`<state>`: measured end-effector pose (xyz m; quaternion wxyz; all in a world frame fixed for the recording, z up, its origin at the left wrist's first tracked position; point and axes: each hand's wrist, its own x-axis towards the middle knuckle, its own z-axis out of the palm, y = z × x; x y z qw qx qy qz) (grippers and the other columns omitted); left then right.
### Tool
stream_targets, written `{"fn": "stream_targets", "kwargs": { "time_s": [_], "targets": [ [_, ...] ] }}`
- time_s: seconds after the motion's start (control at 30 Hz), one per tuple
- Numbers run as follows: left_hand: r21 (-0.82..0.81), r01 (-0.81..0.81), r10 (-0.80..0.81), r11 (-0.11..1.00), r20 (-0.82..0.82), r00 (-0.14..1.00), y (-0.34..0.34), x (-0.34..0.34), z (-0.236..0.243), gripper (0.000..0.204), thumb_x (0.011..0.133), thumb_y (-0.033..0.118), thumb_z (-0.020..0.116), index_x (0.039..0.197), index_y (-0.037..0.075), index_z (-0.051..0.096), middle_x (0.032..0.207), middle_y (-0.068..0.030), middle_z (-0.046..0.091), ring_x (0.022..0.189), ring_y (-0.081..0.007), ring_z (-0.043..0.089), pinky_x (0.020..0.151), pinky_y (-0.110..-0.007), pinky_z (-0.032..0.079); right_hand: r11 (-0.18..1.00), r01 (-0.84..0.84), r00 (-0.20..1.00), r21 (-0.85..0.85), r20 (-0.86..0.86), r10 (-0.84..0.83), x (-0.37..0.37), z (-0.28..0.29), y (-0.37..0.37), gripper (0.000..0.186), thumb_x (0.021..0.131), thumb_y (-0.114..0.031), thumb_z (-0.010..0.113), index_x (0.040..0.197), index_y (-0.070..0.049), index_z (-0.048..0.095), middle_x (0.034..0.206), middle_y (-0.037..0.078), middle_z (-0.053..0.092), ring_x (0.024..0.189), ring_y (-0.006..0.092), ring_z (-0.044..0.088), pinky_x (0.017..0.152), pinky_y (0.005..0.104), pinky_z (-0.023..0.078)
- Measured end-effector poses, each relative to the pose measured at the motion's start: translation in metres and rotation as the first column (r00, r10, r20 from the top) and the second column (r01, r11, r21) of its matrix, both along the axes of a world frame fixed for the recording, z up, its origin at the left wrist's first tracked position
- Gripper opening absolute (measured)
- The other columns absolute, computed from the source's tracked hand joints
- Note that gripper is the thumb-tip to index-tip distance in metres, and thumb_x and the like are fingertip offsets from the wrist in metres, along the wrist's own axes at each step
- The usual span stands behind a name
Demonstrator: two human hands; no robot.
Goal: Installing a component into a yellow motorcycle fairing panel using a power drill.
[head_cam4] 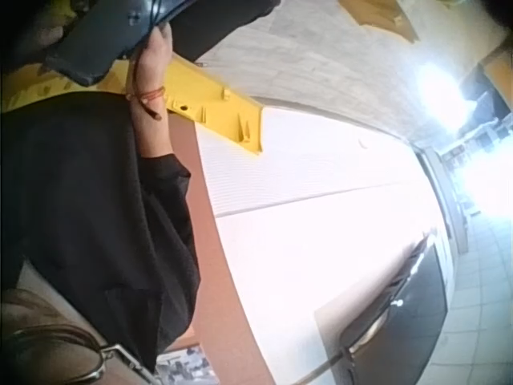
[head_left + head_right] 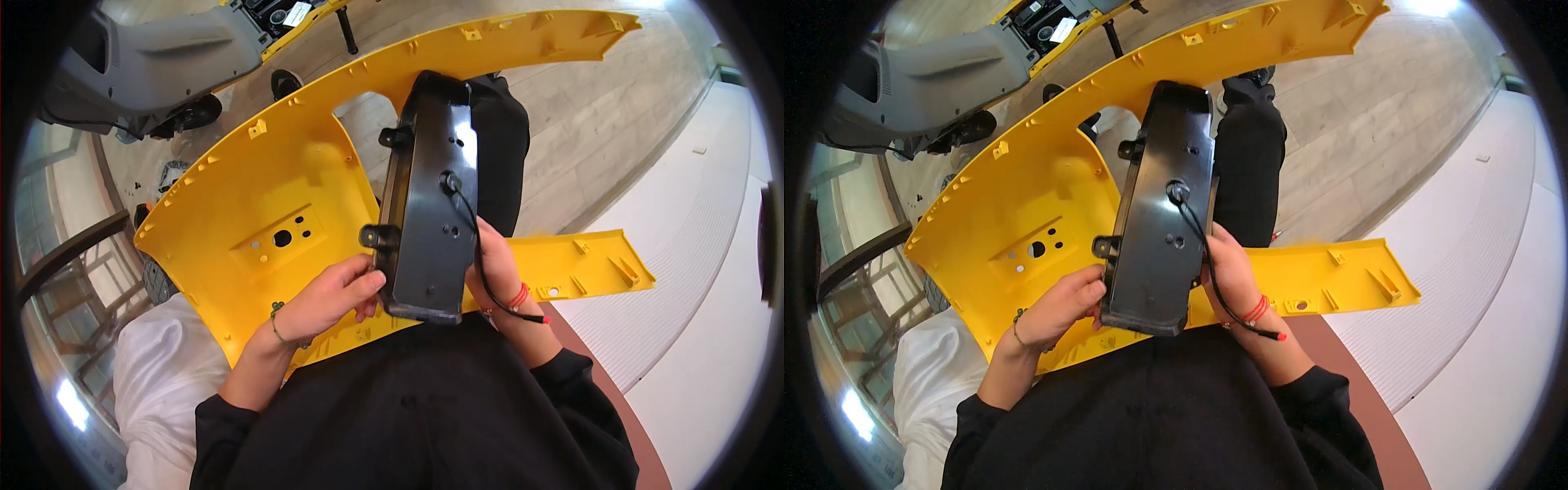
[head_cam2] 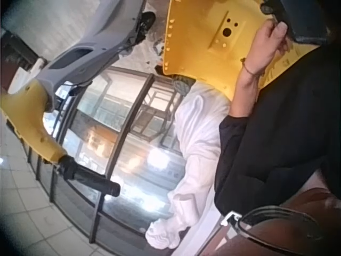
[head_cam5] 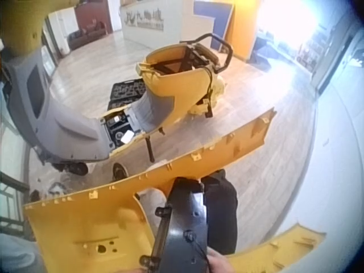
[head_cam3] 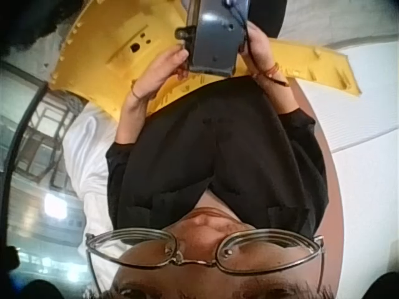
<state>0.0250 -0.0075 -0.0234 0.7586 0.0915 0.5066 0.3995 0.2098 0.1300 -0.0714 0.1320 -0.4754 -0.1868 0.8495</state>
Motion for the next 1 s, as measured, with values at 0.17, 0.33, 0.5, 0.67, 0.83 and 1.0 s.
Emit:
{"fn": "stream_targets", "kwargs": {
  "time_s": [0.17, 0.33, 0.5, 0.67, 0.83, 1.0],
  "targets": [
    [0.044, 0.226, -0.225, 0.973, -0.034, 0.974, -0.008, -0.029, -0.001, 0.031, 0.094, 0.032, 0.051, 0.094, 0.001, 0.053, 0.075, -0.0019, 0.053, 0.066, -0.0076, 0.049, 0.062, -0.022, 0.043, 0.999, -0.019, 0.998, 0.026, -0.061, 0.021, -0.004, 0.009, -0.003, 0.042, 0.079, 0.004, 0.047, 0.121, 0.005, 0.047, 0.112, 0.011, 0.059, 0.098, 0.0158, 0.058, 0.084, 0.0248, 0.045],
    [0.086, 0.223, -0.22, 0.971, -0.044, 0.974, -0.019, -0.043, -0.003, 0.029, 0.094, 0.029, 0.05, 0.101, 0.0, 0.054, 0.075, -0.0023, 0.054, 0.066, -0.008, 0.05, 0.063, -0.022, 0.043, 0.987, -0.101, 0.993, 0.126, -0.056, 0.109, -0.012, 0.031, 0.0, 0.054, 0.074, 0.01, 0.048, 0.127, 0.002, 0.044, 0.121, 0.008, 0.055, 0.11, 0.0173, 0.053, 0.09, 0.0265, 0.043],
    [0.059, 0.079, -0.073, 0.995, -0.109, 0.991, -0.017, -0.042, 0.001, 0.052, 0.088, 0.049, 0.055, 0.106, 0.0, 0.055, 0.088, -0.0078, 0.057, 0.075, -0.0134, 0.059, 0.071, -0.025, 0.048, 0.967, -0.144, 0.986, 0.209, -0.053, 0.159, -0.024, 0.05, 0.008, 0.06, 0.07, 0.016, 0.049, 0.128, -0.001, 0.043, 0.117, 0.006, 0.057, 0.108, 0.0164, 0.054, 0.091, 0.027, 0.043],
    [0.083, -0.027, 0.035, 0.996, -0.09, 0.995, -0.019, -0.042, 0.001, 0.027, 0.095, 0.023, 0.05, 0.11, 0.001, 0.054, 0.083, -0.0017, 0.055, 0.07, -0.0094, 0.054, 0.066, -0.023, 0.045, 0.907, -0.195, 0.972, 0.374, -0.051, 0.23, -0.04, 0.063, 0.011, 0.063, 0.067, 0.019, 0.046, 0.127, -0.002, 0.044, 0.113, 0.004, 0.057, 0.106, 0.0153, 0.054, 0.09, 0.0278, 0.044],
    [0.128, -0.185, 0.205, 0.974, -0.174, 0.963, -0.009, -0.037, 0.019, 0.027, 0.087, 0.015, 0.059, 0.11, 0.0, 0.06, 0.099, -0.0015, 0.063, 0.085, -0.0068, 0.055, 0.075, -0.024, 0.047, 0.896, -0.143, 0.96, 0.421, -0.161, 0.229, -0.044, 0.059, 0.011, 0.062, 0.061, 0.021, 0.042, 0.118, -0.002, 0.049, 0.11, 0.003, 0.056, 0.104, 0.0139, 0.053, 0.089, 0.0263, 0.041],
    [0.173, -0.264, 0.3, 0.949, -0.226, 0.927, -0.005, -0.032, 0.02, 0.022, 0.086, 0.011, 0.059, 0.105, -0.001, 0.062, 0.092, -0.0006, 0.064, 0.08, -0.0063, 0.055, 0.072, -0.023, 0.046, 0.895, -0.163, 0.963, 0.414, -0.132, 0.237, -0.044, 0.047, 0.012, 0.056, 0.061, 0.02, 0.041, 0.111, -0.001, 0.051, 0.1, 0.002, 0.056, 0.096, 0.0127, 0.052, 0.087, 0.026, 0.042]
  ]
}}
